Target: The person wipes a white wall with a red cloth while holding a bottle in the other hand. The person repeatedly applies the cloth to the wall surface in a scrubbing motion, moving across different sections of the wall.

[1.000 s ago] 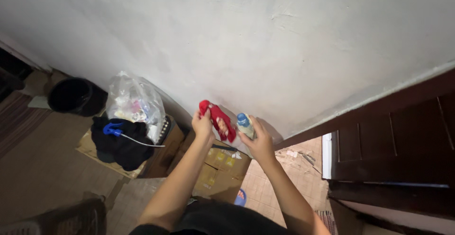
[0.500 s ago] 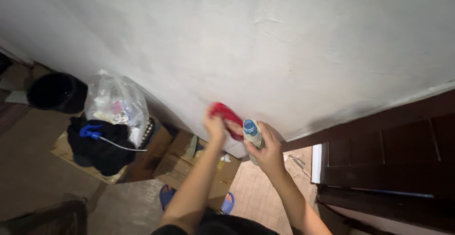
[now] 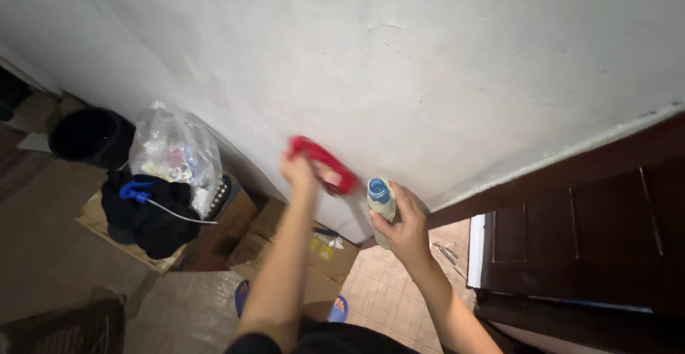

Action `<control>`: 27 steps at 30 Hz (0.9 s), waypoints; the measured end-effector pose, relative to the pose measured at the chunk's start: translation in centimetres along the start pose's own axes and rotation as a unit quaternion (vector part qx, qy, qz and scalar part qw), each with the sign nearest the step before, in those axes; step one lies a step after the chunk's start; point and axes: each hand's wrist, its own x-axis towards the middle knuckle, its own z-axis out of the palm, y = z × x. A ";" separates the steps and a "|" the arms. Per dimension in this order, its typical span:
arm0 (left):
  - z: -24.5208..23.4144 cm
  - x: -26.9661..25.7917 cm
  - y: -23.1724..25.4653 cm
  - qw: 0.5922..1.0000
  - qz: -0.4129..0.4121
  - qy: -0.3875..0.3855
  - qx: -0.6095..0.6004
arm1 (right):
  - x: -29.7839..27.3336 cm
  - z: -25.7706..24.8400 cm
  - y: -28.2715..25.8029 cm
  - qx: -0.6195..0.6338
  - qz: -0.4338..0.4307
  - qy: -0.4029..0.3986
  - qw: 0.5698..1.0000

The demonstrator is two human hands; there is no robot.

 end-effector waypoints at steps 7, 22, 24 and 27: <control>2.0 -4.4 0.4 0.996 -0.087 -0.029 0.006 | -0.1 -0.6 -0.8 0.005 0.013 0.013 1.000; 1.5 -4.8 -2.0 0.966 0.189 -0.039 0.172 | -1.0 -1.7 -0.8 0.004 0.021 0.011 1.000; 1.2 -4.6 -2.5 0.994 0.045 -0.047 0.087 | -0.4 -1.1 -0.7 0.011 0.007 0.001 1.000; 1.5 -1.1 0.9 0.980 0.148 -0.035 0.131 | -0.1 -1.1 -1.0 0.012 -0.009 0.020 1.000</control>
